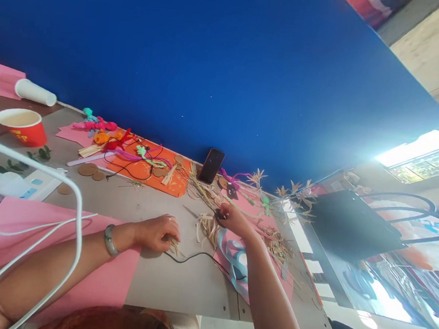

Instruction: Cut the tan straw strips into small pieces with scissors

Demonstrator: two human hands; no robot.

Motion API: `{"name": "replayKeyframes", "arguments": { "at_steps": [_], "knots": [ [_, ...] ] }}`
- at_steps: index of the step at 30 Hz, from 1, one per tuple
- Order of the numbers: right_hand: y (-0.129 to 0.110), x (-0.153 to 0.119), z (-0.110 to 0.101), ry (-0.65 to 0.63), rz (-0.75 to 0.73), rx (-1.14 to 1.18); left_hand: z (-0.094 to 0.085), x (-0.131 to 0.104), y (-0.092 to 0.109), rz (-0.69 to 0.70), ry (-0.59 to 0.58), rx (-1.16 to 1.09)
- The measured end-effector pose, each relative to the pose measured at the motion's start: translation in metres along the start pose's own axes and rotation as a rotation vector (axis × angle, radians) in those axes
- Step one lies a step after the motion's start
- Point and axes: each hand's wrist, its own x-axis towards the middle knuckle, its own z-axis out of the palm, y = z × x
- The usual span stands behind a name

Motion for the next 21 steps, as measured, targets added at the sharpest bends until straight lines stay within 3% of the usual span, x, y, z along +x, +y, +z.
{"name": "replayKeyframes", "arguments": {
  "at_steps": [6,14,18,21],
  "knots": [
    [0.008,-0.03,0.005,-0.024,0.054,-0.073,-0.003,0.001,0.002,-0.004,-0.011,-0.028],
    [0.035,-0.05,0.008,0.077,0.171,-0.1,-0.008,0.003,0.007,-0.008,-0.015,-0.053],
    [0.031,-0.062,0.007,0.092,0.139,-0.027,-0.009,0.004,0.009,-0.023,-0.019,-0.067],
    [0.025,-0.073,0.013,0.034,0.077,0.075,-0.008,0.004,0.008,-0.03,-0.023,-0.071]
  ]
}}
